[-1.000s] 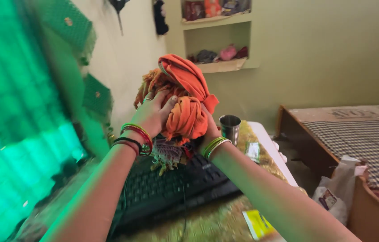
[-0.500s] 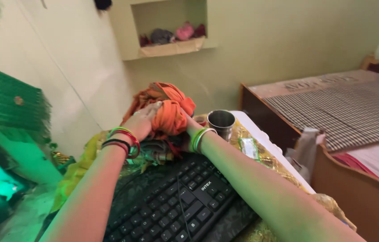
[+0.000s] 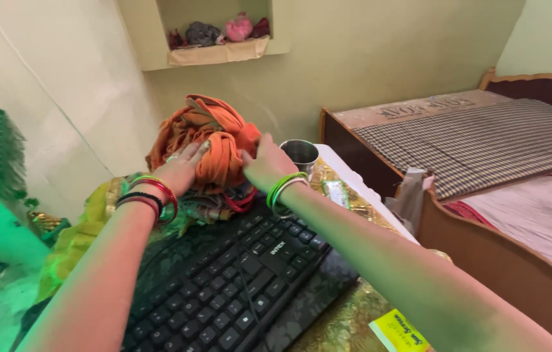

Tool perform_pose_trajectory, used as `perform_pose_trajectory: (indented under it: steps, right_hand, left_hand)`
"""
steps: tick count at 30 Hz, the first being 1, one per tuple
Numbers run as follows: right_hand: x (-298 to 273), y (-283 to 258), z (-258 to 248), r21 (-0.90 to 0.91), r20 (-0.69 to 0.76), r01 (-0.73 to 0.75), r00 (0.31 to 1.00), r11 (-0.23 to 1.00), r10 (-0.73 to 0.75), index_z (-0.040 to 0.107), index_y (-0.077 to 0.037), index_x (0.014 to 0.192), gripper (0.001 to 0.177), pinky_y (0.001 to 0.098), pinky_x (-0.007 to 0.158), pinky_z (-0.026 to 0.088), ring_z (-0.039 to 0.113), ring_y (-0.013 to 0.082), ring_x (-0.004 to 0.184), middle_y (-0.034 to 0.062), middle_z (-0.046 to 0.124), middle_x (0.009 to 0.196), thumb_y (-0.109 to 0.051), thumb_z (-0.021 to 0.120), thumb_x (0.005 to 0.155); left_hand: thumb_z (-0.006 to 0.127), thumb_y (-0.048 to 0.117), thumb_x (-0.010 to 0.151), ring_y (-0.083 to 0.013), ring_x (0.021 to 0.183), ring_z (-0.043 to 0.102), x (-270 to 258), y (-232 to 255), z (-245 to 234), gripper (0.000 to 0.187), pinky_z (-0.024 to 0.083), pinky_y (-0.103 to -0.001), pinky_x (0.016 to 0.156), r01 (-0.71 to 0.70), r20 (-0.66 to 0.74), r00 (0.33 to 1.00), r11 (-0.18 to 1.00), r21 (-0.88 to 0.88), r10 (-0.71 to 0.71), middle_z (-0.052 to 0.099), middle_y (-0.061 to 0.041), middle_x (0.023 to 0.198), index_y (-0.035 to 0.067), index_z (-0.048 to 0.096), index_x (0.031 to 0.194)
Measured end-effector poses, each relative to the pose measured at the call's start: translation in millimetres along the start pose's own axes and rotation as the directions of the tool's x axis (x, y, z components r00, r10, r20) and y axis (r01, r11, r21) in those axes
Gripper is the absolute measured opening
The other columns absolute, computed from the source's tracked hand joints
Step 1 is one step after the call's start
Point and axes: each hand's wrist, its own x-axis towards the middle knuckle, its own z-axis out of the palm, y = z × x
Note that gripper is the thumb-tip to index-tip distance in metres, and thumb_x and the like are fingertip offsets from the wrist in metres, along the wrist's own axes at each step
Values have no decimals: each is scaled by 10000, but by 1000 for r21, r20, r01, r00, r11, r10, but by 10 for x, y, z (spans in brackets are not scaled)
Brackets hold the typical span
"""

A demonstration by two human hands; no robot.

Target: The person folds a pair of jeans and an orange cloth on a bed, then carries the cloth and a comb to a cooler. They return to the bed to fold a patterned pillowcase and place it at the head of the bed.

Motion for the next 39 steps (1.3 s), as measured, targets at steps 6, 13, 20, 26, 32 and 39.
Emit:
perform_pose_trajectory:
  steps: [6,13,20,26,32,39]
  right_hand:
    - [-245,-47,38,42,-286,409,879,911,-381,579,-148,1233,381,468,929,532,672,362,1134,152,688,1229,-195,642,860]
    - [-560,-285,-57,-31,-275,343,900,939,-338,533,-157,1305,501,498,848,528,657,393,1055,151,613,1325,-75,596,816]
    - [-486,-223,14,-361,-137,612,711,703,-690,536,-95,1341,597,471,822,538,678,322,1080,107,660,1303,-22,642,759]
    - [-478,-141,-38,-368,-103,626,708,688,-699,489,-70,1414,685,470,841,539,674,330,1086,124,608,1394,-1,621,746]
    - [-670,-110,-281,-227,-97,642,734,733,-673,409,-92,1471,704,495,874,530,648,397,1097,192,560,1408,-33,588,793]
    - [-1035,-58,-640,-157,-230,682,678,714,-698,437,-91,1427,626,507,831,521,640,413,1048,210,582,1314,-137,647,839]
  left_hand:
    - [349,12,985,-337,1492,331,-25,85,-73,678,381,-490,1146,94,112,988,986,136,-109,248,-63,1672,231,224,1614]
    - [361,-51,907,-370,1484,307,28,-146,164,740,372,-484,1161,-30,-39,999,998,47,32,253,-124,1658,187,253,1600]
    - [361,91,1008,-325,1528,260,-24,107,6,603,384,-515,1144,118,51,991,982,146,-127,237,-49,1674,225,272,1588]
    - [309,168,1034,-319,1502,303,-79,380,-311,559,418,-514,1104,175,72,980,976,132,-185,256,-24,1667,267,279,1583]
    - [338,552,1039,-384,1351,523,-187,790,-870,576,392,-512,1135,465,42,880,841,-276,-472,557,-158,1464,239,501,1494]
    - [408,596,993,-392,1398,420,-530,1549,-1331,617,321,-540,1136,501,-199,797,808,-310,-571,514,-117,1495,207,511,1461]
